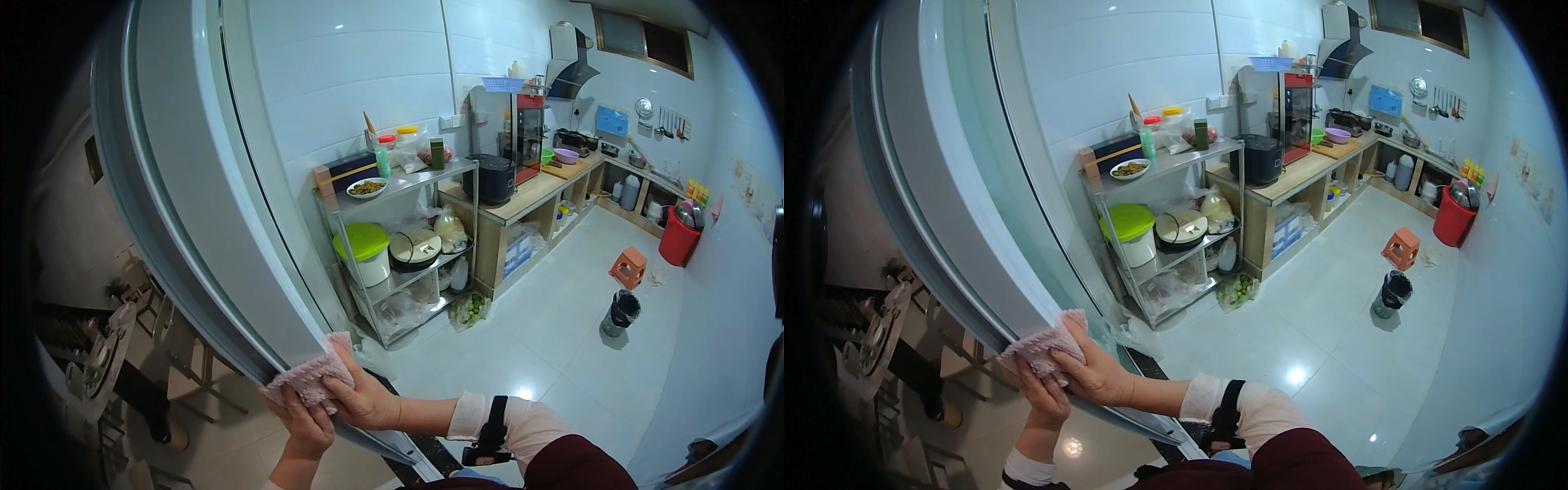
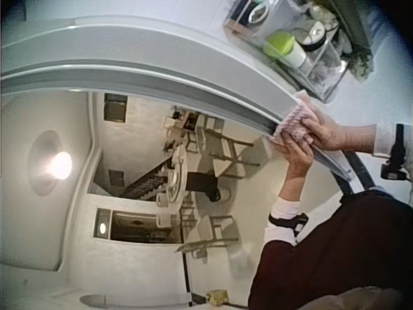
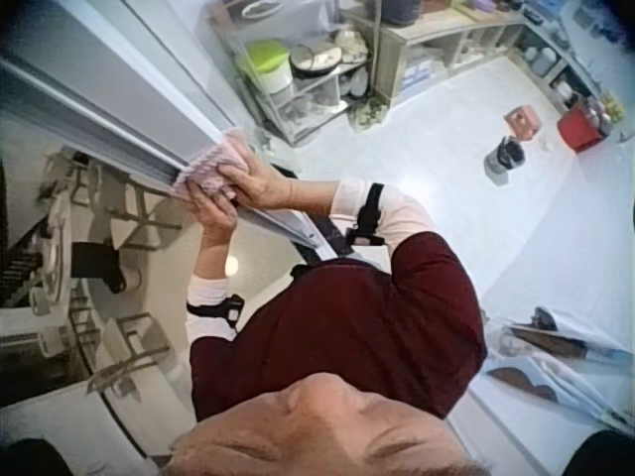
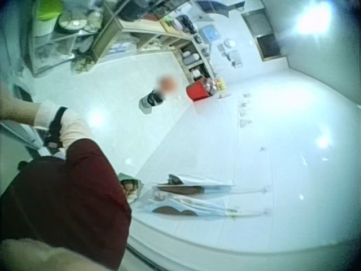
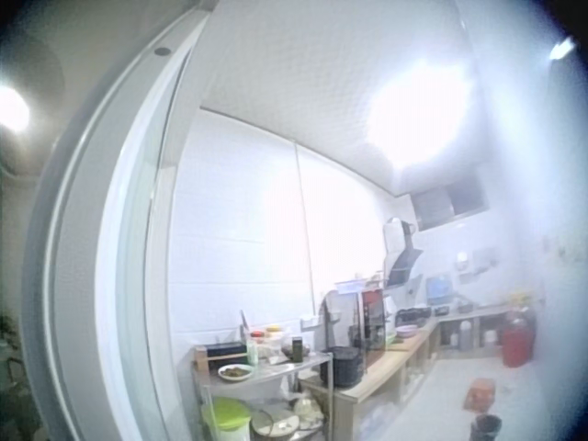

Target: The person wipes the front of a red dish cabinet, then the countertop, and then a large glass door using a pink cloth. After cleaning, the person picks up a bowl of food and places it on a dining table.

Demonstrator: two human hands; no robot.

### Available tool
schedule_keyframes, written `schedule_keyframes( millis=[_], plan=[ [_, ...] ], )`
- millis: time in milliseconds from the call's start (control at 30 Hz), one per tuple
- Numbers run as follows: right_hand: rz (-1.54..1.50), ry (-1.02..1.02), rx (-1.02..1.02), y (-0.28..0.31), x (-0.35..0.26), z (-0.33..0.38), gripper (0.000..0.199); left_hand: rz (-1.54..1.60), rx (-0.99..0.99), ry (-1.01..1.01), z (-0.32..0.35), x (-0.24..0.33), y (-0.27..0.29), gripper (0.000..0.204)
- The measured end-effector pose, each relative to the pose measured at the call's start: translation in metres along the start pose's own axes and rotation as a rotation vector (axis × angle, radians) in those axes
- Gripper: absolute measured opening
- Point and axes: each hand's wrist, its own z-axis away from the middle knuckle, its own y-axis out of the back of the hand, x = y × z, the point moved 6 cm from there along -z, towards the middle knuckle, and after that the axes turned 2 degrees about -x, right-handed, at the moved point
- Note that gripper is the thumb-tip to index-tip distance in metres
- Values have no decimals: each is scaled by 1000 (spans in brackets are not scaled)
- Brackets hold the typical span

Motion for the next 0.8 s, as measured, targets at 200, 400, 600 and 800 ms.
schedule_keyframes(
  millis=[200, 400, 600, 800],
  plan=[
    [28, 42, 7, 9, -7, -10, 57, -61, -2, -89, -2, 6, 5, 64],
    [51, 107, 40, 25, -9, -85, 56, -69, 193, -44, -86, 18, 60, 57],
    [41, 146, 142, 28, -13, -113, 55, -59, 257, -5, -109, 25, 75, 55],
    [-38, 117, 148, 19, -8, -63, 46, -28, 168, -42, -54, 17, 40, 61]
  ],
)
